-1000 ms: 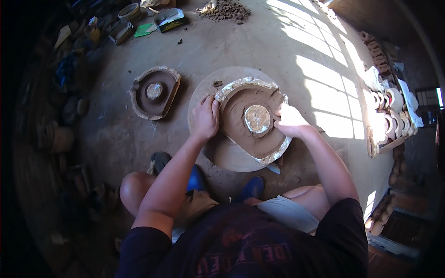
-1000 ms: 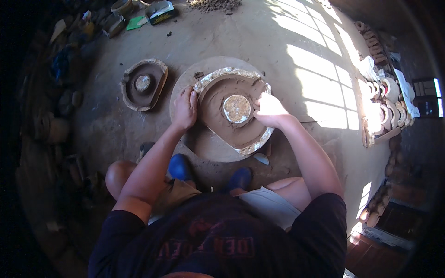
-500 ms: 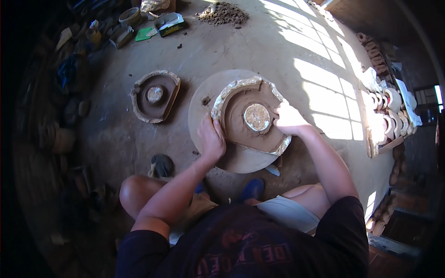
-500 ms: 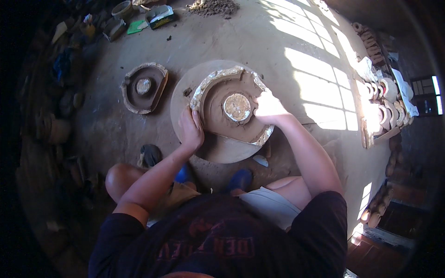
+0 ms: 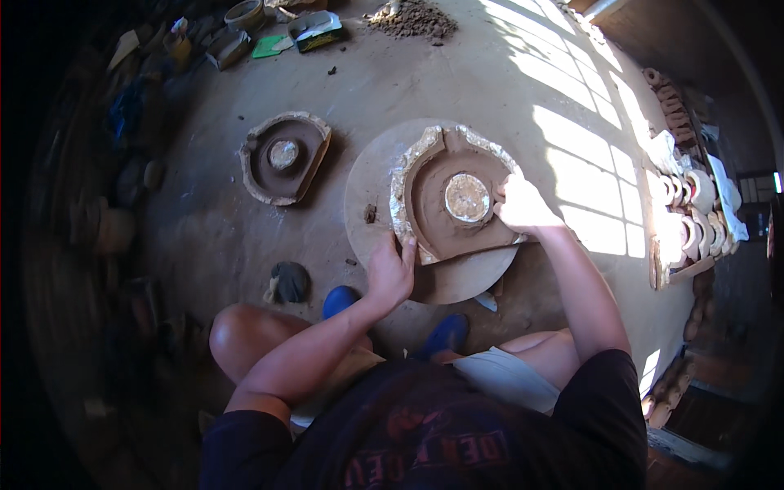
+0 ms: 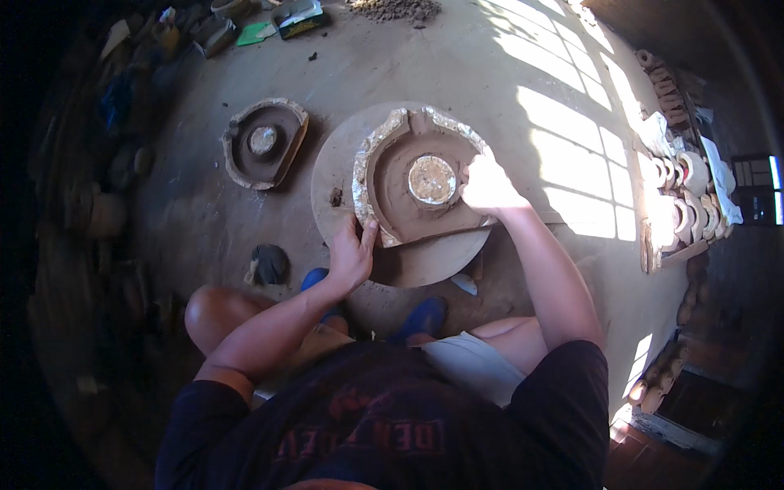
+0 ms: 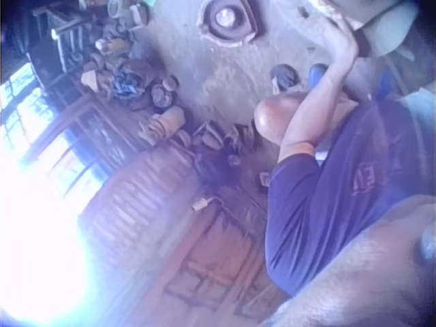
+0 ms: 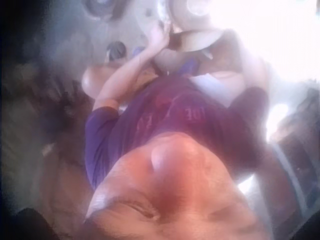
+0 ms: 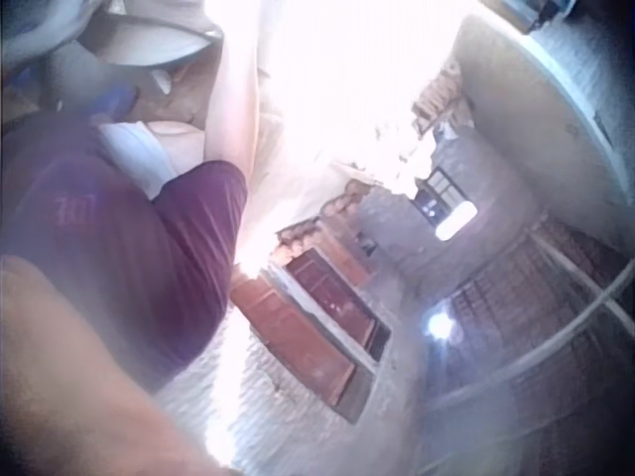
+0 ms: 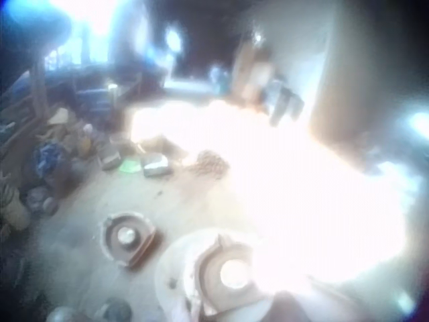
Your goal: The person applies pieces of clay to a circular pottery form on a wheel, pressing and smoothing the clay by hand into a raised rim around the central circle.
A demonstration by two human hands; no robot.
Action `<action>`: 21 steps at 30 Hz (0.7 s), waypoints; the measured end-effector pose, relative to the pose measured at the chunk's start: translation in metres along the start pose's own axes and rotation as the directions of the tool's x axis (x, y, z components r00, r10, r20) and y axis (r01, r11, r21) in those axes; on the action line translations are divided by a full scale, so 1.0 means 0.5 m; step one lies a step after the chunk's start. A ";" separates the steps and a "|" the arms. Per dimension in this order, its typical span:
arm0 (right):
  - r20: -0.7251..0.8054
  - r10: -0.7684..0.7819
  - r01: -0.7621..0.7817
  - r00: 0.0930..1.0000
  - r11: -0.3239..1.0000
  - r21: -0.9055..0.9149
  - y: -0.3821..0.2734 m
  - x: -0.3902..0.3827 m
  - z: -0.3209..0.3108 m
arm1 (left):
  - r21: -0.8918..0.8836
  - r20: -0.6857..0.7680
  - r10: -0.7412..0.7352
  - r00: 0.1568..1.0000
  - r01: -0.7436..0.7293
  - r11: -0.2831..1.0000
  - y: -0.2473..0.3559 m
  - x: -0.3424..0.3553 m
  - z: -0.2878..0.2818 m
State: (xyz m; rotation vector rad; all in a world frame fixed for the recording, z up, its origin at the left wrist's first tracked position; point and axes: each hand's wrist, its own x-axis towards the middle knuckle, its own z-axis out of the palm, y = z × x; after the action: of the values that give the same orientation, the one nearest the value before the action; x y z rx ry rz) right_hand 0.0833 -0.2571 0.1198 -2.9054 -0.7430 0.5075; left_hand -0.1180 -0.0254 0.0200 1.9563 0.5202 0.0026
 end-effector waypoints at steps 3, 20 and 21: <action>0.065 0.097 -0.098 0.993 0.995 0.020 -0.013 0.002 -0.013 | -0.100 -0.004 0.029 1.000 -0.029 0.995 -0.015 -0.004 0.008; 0.162 0.071 -0.065 0.984 0.997 -0.041 -0.015 0.010 -0.018 | -0.267 0.279 -0.195 0.940 0.271 0.925 0.001 -0.020 0.062; 0.176 0.067 -0.052 0.982 0.995 -0.090 -0.033 0.008 -0.012 | -0.335 0.275 -0.160 0.948 0.251 0.908 -0.018 -0.019 0.079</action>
State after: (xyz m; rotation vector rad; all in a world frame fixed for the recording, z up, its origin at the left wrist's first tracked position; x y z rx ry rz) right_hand 0.0813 -0.2406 0.1270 -2.9971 -0.7171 0.7712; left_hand -0.1205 -0.0599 -0.0027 1.5026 0.5213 -0.2556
